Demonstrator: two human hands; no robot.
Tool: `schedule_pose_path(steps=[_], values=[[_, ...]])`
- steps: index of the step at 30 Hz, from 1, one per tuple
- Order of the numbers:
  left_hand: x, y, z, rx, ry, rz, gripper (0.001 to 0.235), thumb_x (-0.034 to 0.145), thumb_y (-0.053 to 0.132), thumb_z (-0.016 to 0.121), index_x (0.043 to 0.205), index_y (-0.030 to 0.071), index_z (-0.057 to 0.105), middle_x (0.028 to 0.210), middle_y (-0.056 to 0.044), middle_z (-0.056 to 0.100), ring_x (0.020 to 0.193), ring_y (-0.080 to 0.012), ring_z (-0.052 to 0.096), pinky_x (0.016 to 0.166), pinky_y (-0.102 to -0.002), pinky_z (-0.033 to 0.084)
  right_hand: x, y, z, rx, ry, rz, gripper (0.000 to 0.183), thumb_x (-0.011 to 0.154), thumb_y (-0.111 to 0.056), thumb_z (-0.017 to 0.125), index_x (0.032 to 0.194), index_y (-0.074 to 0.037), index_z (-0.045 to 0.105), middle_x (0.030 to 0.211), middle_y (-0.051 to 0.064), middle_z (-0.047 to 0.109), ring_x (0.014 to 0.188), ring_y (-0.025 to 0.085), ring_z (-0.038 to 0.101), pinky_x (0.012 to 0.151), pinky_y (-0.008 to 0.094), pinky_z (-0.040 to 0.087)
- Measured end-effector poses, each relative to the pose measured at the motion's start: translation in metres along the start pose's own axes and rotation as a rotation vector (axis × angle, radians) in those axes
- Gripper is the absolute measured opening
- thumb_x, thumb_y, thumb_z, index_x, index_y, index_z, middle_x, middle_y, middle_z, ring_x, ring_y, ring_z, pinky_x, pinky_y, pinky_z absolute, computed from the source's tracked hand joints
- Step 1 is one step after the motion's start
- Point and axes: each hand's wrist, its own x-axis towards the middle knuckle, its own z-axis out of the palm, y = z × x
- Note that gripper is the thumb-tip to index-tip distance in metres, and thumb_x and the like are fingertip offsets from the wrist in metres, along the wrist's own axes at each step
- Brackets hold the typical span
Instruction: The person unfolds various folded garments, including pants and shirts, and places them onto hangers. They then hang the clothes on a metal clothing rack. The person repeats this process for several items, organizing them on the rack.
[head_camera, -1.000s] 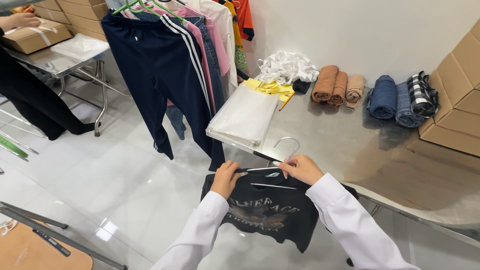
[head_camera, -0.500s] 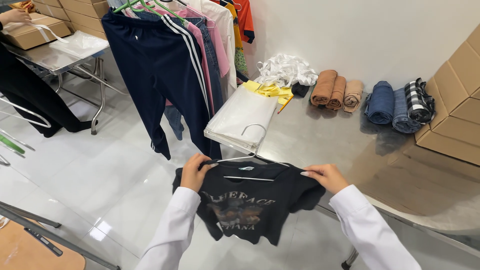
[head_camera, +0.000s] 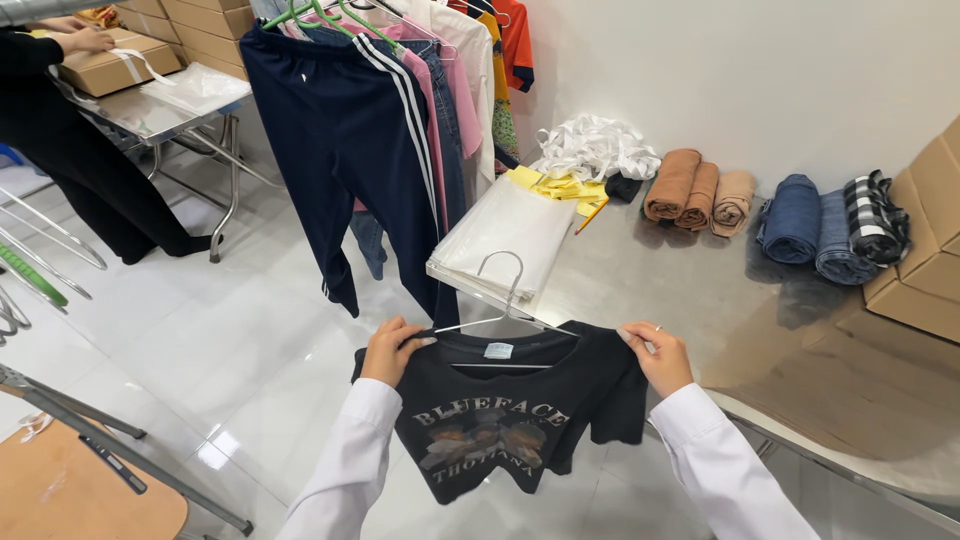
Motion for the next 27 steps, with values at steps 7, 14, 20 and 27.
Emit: schedule_pose_path(steps=[7,14,20,27], values=[[0.005,0.003,-0.009,-0.156,0.011,-0.027,0.015,0.086,0.027,0.081,0.095,0.014,0.079,0.076,0.002,0.061,0.081,-0.0123,0.058,0.082,-0.027,0.051,0.003,-0.026,-0.014,-0.107,-0.255,-0.002,0.028,0.093,-0.027,0.069,0.119,-0.016,0.075,0.108,0.013,0.081,0.111,0.036,0.071,0.1,0.051,0.053],[0.013,0.005,-0.045,-0.036,0.023,-0.058,0.014,0.087,0.022,0.079,0.097,0.013,0.079,0.081,0.001,0.065,0.087,-0.0159,0.063,0.087,-0.03,0.054,0.034,-0.029,0.058,0.024,-0.404,0.037,0.023,0.087,-0.032,0.077,0.077,-0.011,0.074,0.061,0.006,0.071,0.066,0.019,0.064,0.068,0.033,0.054],[0.028,0.021,-0.098,0.147,0.227,-0.134,0.026,0.095,0.025,0.071,0.119,0.017,0.067,0.111,0.0,0.06,0.112,-0.0216,0.063,0.1,-0.037,0.053,0.068,-0.07,0.133,0.057,-0.345,0.062,0.033,0.091,-0.041,0.073,0.071,-0.014,0.071,0.053,0.003,0.068,0.057,0.015,0.062,0.062,0.028,0.052],[0.097,0.028,-0.123,-0.316,0.312,-0.236,0.023,0.1,0.033,0.065,0.113,0.015,0.073,0.111,-0.002,0.064,0.117,-0.0233,0.065,0.1,-0.038,0.054,0.164,-0.078,0.208,0.176,-0.307,0.16,0.038,0.092,-0.041,0.073,0.067,-0.012,0.071,0.046,0.003,0.057,0.047,0.014,0.055,0.05,0.025,0.044]])
